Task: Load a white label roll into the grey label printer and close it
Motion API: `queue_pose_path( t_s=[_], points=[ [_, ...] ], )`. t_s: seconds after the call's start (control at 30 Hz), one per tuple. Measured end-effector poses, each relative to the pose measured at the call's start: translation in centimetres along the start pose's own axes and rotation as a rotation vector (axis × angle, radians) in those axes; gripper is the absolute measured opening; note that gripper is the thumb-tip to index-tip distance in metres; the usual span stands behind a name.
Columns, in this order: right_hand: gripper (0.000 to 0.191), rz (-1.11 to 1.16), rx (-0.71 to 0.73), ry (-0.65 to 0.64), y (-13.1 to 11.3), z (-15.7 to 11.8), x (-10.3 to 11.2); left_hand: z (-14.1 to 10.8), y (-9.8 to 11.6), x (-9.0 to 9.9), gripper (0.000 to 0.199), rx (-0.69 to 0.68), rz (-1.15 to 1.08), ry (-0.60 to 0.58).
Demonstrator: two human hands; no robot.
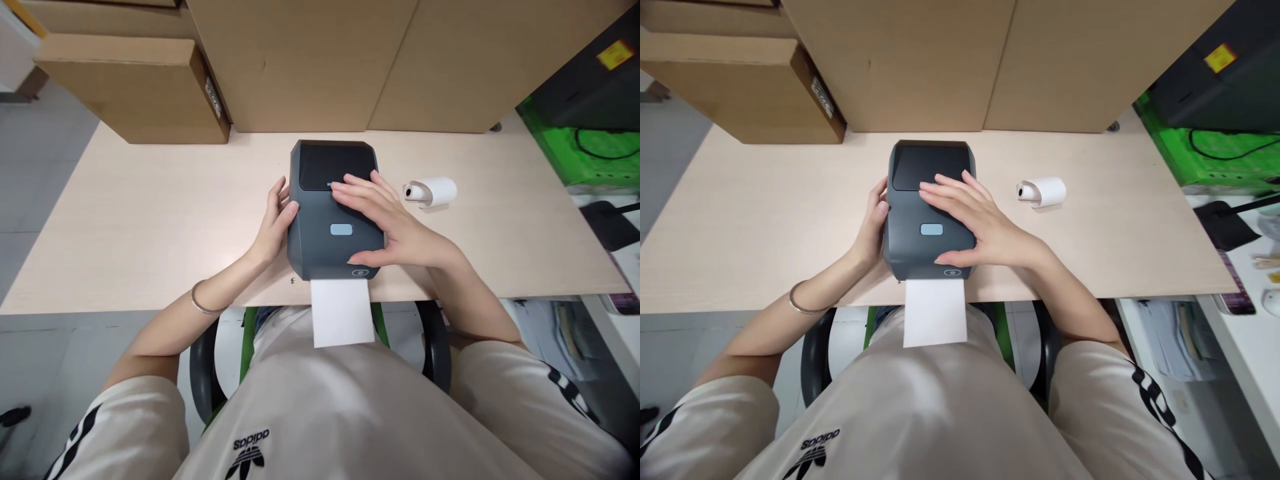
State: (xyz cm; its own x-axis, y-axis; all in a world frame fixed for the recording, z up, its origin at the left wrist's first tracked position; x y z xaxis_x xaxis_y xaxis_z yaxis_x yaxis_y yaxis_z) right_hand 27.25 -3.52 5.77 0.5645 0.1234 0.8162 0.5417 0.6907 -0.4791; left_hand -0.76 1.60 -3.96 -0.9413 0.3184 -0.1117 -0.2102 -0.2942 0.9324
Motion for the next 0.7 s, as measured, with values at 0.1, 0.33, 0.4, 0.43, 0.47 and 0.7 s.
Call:
queue_pose_path(
  t_s=[0.1,0.33,0.4,0.43,0.47,0.7],
  points=[
    [0.105,0.008,0.030,0.071,0.0,-0.5,-0.5,-0.1,0.1,-0.2,0.085,-0.004,0.033,0.028],
    [0.102,-0.086,0.058,0.169,-1.0,-2.9,-1.1,0.1,2.3,-2.7,0.078,0.004,-0.173,-0.047],
    [0.097,-0.110,0.064,0.188,-1.2,-3.1,-0.9,0.1,2.5,-3.0,0.076,0.047,-0.207,-0.014],
    [0.097,-0.118,0.069,0.200,-1.2,-3.1,-0.7,0.0,2.5,-3.1,0.075,0.064,-0.211,0.008],
    [0.099,-0.122,0.075,0.209,-1.2,-3.0,-0.6,0.0,2.3,-3.0,0.075,0.074,-0.213,0.029],
    [0.107,-0.039,0.125,0.237,-0.3,-2.4,-1.1,0.3,1.4,-2.5,0.072,0.055,-0.186,0.055]
  ],
)
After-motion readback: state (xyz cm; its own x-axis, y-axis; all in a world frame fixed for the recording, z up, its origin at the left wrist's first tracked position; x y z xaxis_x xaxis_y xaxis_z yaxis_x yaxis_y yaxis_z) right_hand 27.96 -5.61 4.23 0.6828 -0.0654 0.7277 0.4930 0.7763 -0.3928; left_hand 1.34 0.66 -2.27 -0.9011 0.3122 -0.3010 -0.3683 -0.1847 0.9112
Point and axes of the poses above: each hand's wrist, its own z-axis towards the middle knuckle, its own x-axis out of the back of the hand, y = z × x, the point moved 1 cm from there along z, towards the middle knuckle, and after that the axes turned 8 degrees about -x, right-handed, at the moved point
